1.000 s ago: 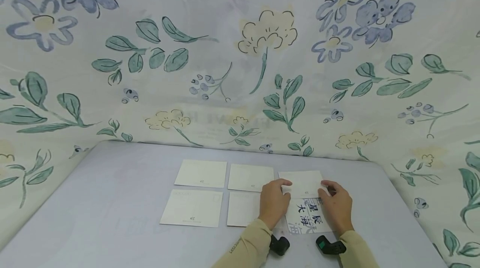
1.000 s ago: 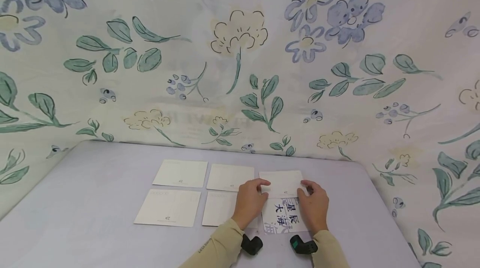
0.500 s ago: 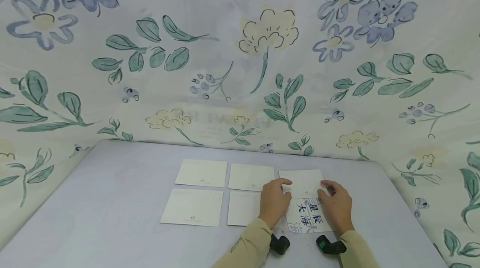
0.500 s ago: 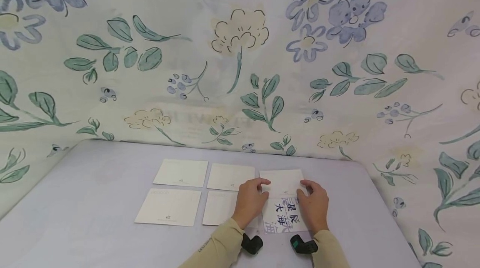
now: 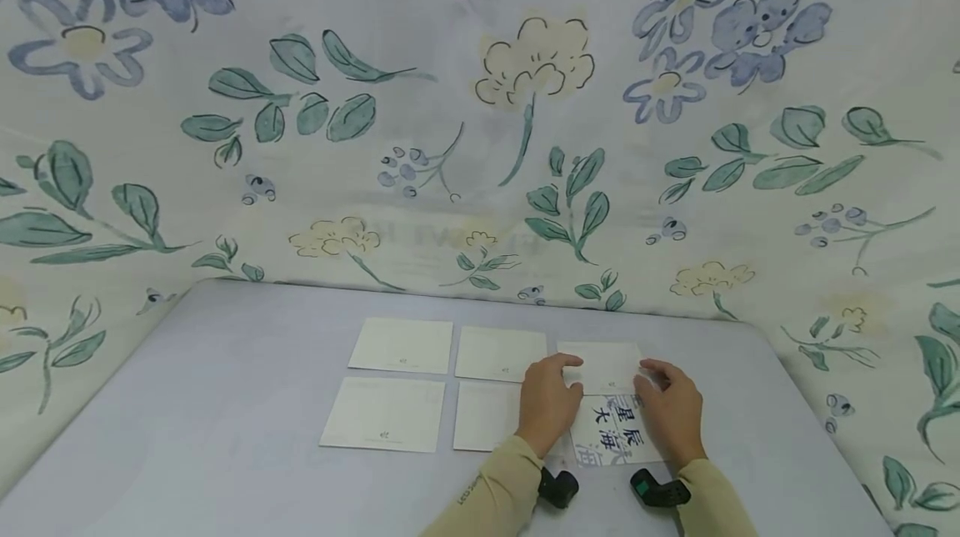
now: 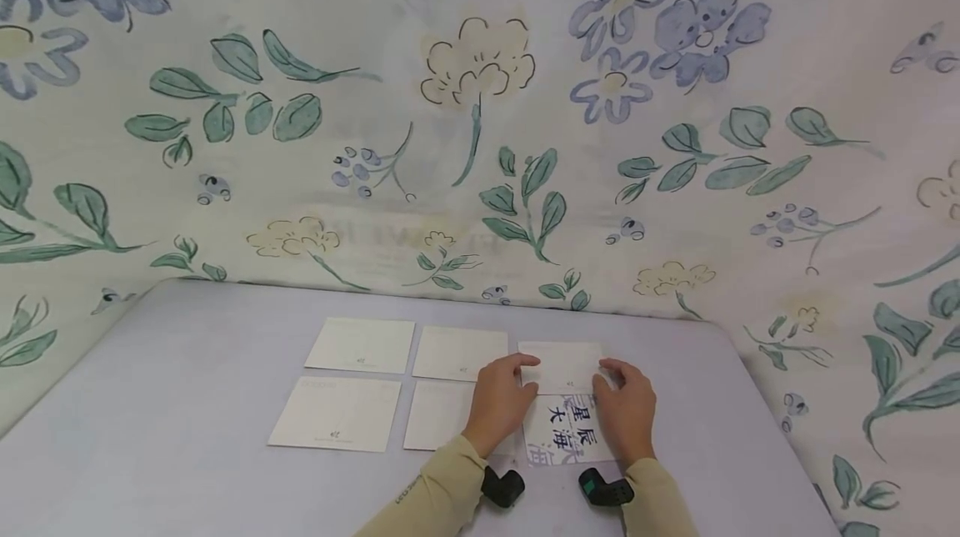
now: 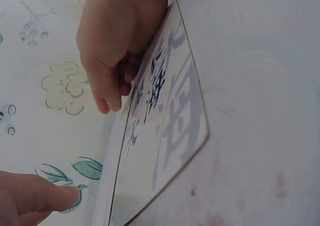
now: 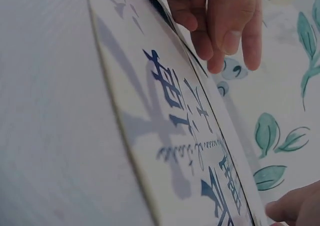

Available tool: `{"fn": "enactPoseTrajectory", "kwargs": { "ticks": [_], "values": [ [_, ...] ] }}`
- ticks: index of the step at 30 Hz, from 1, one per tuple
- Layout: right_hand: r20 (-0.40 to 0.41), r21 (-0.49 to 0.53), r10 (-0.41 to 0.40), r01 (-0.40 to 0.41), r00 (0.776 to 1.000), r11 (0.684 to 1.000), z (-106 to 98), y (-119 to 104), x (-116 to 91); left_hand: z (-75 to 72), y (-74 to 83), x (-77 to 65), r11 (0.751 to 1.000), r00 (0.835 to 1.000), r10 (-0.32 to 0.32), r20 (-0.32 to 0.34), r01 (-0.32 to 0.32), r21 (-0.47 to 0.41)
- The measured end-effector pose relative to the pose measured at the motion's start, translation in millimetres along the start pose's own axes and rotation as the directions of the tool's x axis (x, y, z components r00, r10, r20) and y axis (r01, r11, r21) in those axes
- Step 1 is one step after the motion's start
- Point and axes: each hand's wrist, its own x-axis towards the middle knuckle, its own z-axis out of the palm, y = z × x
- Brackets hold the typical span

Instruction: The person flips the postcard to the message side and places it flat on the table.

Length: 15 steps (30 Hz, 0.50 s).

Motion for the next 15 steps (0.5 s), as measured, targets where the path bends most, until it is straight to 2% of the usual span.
{"fn": "enactPoseTrajectory", "kwargs": {
  "ticks": [5,9,15],
  "values": [
    [-0.01,0.033,0.048,-0.048,0.999,0.998,-2.5,0.5,3.6,-2.1,2.3,-0.3,0.999,0.998,0.048,-0.033,-0.047,0.008],
    [0.004,0.064,0.097,-0.097,0.995,0.993,-5.1,0.4,6.0,-4.7,3.0,-0.1,0.999,0.998,0.055,-0.038,-0.055,0.0],
    [0.038,0.081,0.147,-0.15,0.988,0.985,-7.4,-0.6,6.5,-10.3,7.6,-0.9,1.0,1.0,0.016,0.01,-0.016,-0.004]
  ]
}}
